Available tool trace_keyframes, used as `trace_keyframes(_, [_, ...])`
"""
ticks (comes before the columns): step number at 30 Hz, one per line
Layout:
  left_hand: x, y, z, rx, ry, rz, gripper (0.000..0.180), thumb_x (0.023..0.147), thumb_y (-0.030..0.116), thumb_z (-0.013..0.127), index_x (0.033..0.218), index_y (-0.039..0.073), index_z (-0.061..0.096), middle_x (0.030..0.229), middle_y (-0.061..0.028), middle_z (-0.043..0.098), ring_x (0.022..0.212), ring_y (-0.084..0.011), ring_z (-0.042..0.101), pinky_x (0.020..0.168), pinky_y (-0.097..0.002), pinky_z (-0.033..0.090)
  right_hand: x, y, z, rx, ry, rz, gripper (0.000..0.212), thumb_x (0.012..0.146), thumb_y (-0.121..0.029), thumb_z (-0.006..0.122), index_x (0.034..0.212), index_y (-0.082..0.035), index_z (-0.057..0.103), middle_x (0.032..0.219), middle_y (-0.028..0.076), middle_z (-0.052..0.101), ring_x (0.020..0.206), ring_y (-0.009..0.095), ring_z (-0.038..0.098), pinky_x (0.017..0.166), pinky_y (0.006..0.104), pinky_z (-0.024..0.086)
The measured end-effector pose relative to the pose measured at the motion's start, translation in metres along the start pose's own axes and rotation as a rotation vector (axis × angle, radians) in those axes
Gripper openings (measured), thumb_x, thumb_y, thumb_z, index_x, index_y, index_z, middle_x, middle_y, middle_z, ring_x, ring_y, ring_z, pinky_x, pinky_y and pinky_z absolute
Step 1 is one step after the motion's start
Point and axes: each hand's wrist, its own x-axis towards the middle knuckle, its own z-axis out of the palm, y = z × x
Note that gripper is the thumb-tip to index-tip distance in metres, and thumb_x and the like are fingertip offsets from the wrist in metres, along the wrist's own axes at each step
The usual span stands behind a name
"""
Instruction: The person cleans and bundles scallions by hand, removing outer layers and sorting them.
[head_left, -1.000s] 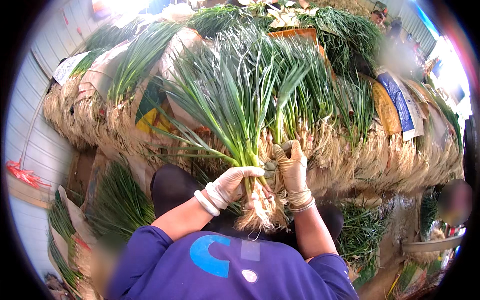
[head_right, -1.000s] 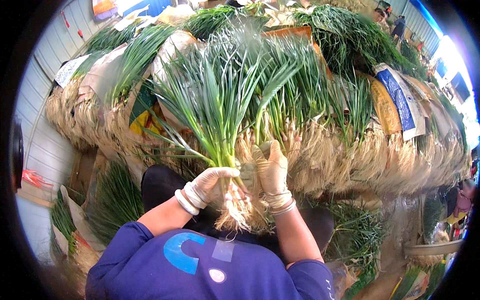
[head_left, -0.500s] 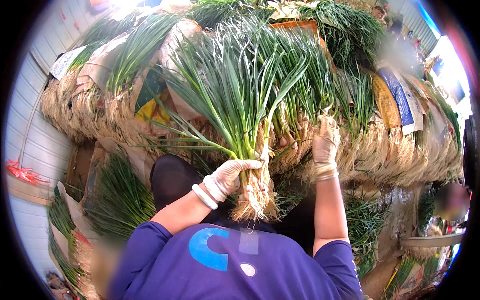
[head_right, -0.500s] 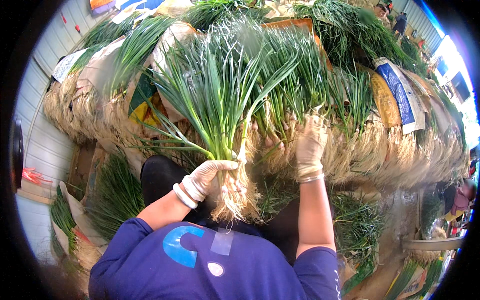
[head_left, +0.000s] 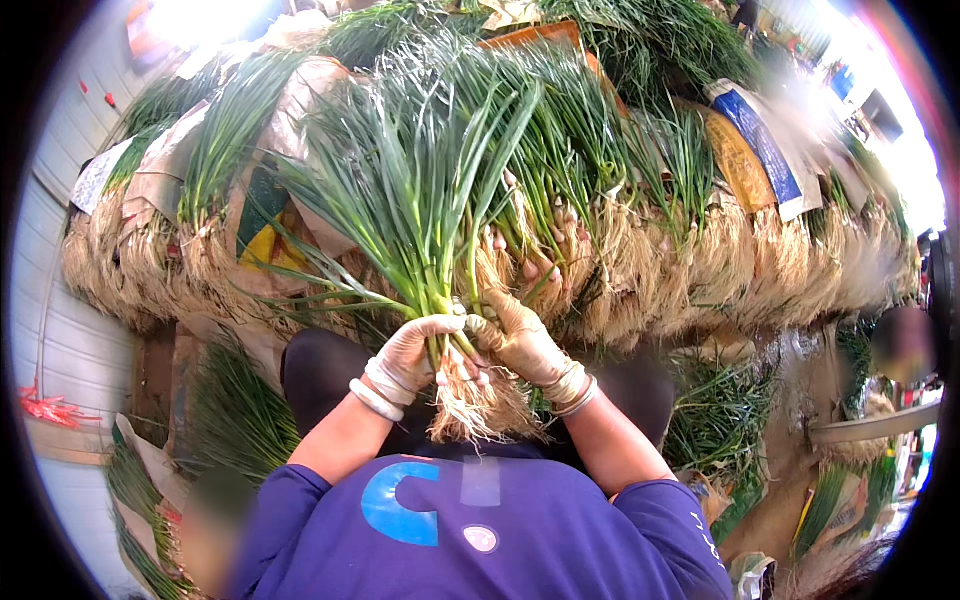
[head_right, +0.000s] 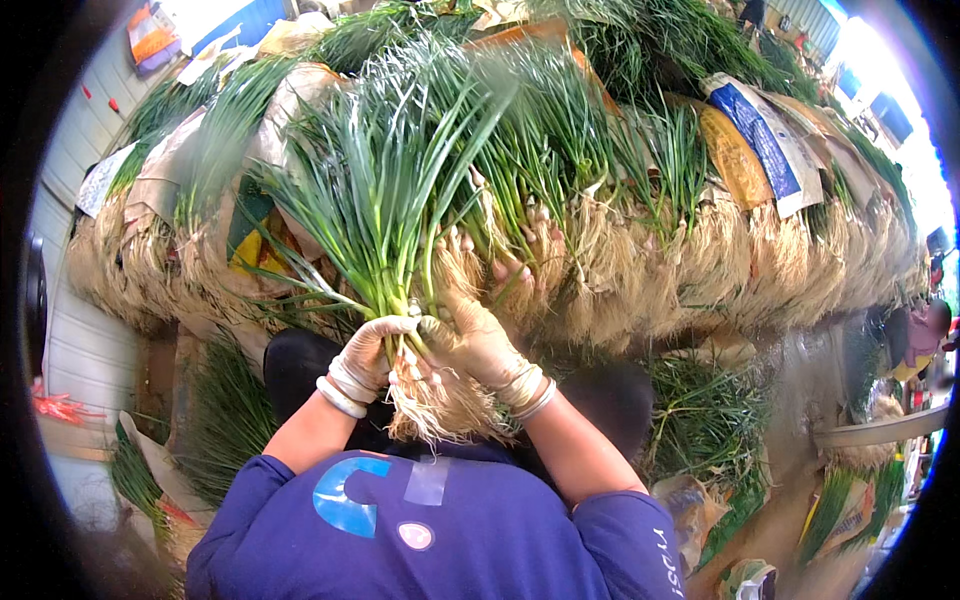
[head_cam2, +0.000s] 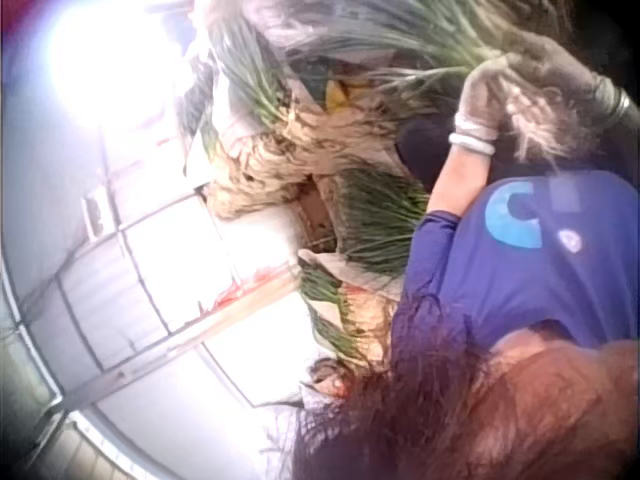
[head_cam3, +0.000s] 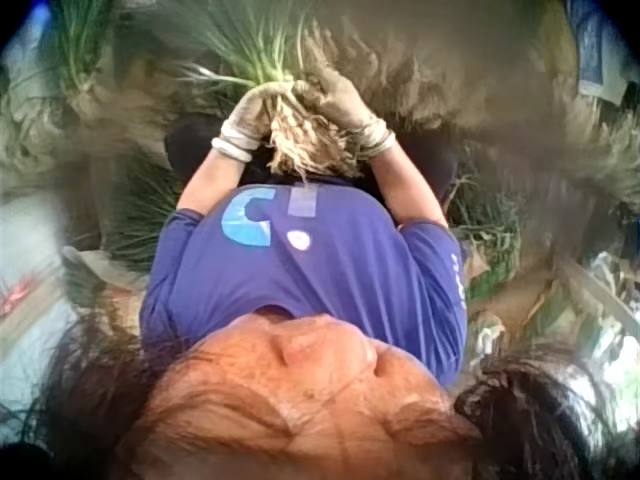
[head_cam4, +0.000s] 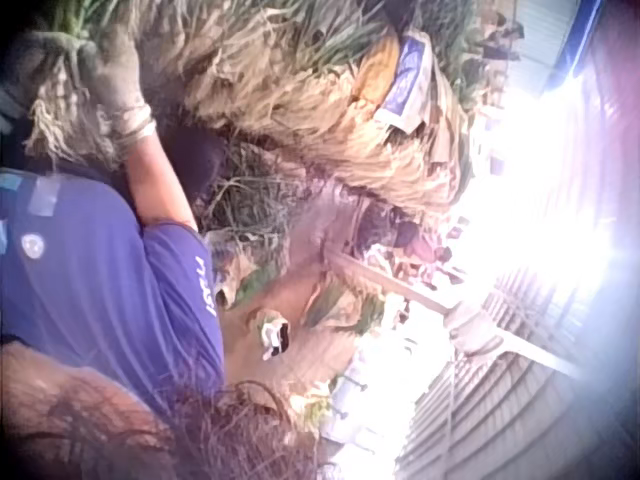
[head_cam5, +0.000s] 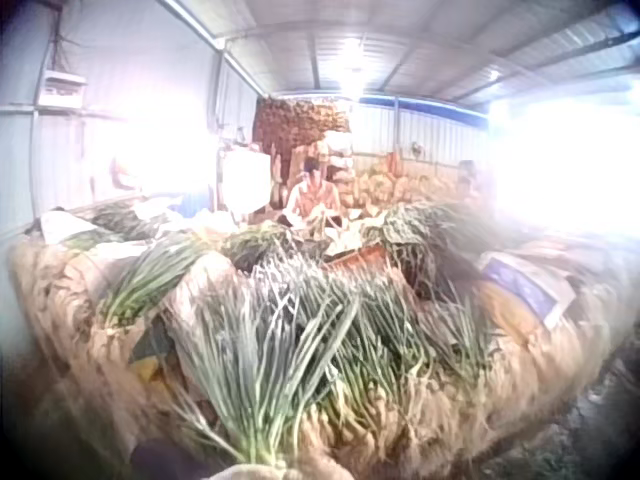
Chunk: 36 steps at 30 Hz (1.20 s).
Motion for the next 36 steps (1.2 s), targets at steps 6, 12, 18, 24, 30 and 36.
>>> trace_keyframes(6, [0.001, -0.004, -0.005, 0.050, 0.058, -0.055, 0.036, 0.080, 0.013, 0.058, 0.111, -0.004, 0.052, 0.096, -0.0162, 0.063, 0.076, -0.0352, 0.066, 0.067, -0.0547, 0.056, -0.014, 0.013, -0.019, 0.410, -0.001, 0.139, 0.021, 0.089, -0.017, 0.062, 0.106, -0.004, 0.061, 0.090, 0.005, 0.066, 0.087, 0.011, 0.059, 0.078, 0.0269, 0.049])
trace_keyframes(12, [0.003, -0.006, -0.010, 0.026, 0.072, -0.044, 0.040, 0.081, 0.012, 0.059, 0.118, -0.001, 0.050, 0.101, -0.0168, 0.062, 0.082, -0.0330, 0.065, 0.065, -0.0510, 0.057, 0.031, 0.096, -0.131, -0.550, 0.784, -0.172, 0.019, 0.088, -0.016, 0.060, 0.104, -0.007, 0.060, 0.102, 0.011, 0.065, 0.094, 0.020, 0.062, 0.079, 0.0291, 0.049])
trace_keyframes(18, [-0.007, 0.004, -0.005, 0.117, 0.033, 0.196, 0.038, 0.081, 0.012, 0.060, 0.115, -0.002, 0.048, 0.090, -0.0144, 0.062, 0.080, -0.0306, 0.065, 0.061, -0.0413, 0.058, 0.045, 0.065, -0.144, -0.288, 0.483, 0.248, 0.014, 0.089, -0.012, 0.058, 0.102, -0.010, 0.064, 0.091, 0.006, 0.065, 0.077, 0.015, 0.061, 0.064, 0.0265, 0.049])
trace_keyframes(24, [-0.025, 0.031, 0.018, 0.242, -0.016, 0.326, 0.031, 0.079, 0.009, 0.061, 0.106, -0.001, 0.050, 0.089, -0.0152, 0.058, 0.072, -0.0264, 0.064, 0.058, -0.0377, 0.058, 0.080, 0.091, -0.182, 0.019, 0.731, -0.169, 0.013, 0.091, -0.017, 0.059, 0.094, -0.004, 0.060, 0.075, 0.002, 0.062, 0.063, 0.009, 0.055, 0.058, 0.0234, 0.045])
trace_keyframes(30, [-0.015, 0.037, 0.000, 0.123, -0.034, 0.211, 0.033, 0.083, 0.010, 0.059, 0.115, 0.004, 0.049, 0.093, -0.0136, 0.059, 0.075, -0.0305, 0.064, 0.055, -0.0451, 0.057, 0.116, 0.091, -0.152, -0.859, 0.539, 0.296, 0.034, 0.079, -0.030, 0.067, 0.098, -0.003, 0.061, 0.089, 0.015, 0.065, 0.079, 0.023, 0.061, 0.071, 0.0369, 0.049])
trace_keyframes(36, [-0.007, 0.019, 0.008, 0.129, -0.013, 0.153, 0.026, 0.081, 0.009, 0.058, 0.105, -0.001, 0.055, 0.120, -0.0194, 0.055, 0.097, -0.0323, 0.061, 0.065, -0.0389, 0.058, 0.067, 0.016, -0.090, 0.572, 0.190, 0.441, 0.011, 0.086, -0.010, 0.060, 0.090, -0.002, 0.054, 0.072, 0.006, 0.059, 0.058, 0.012, 0.056, 0.056, 0.0216, 0.050])
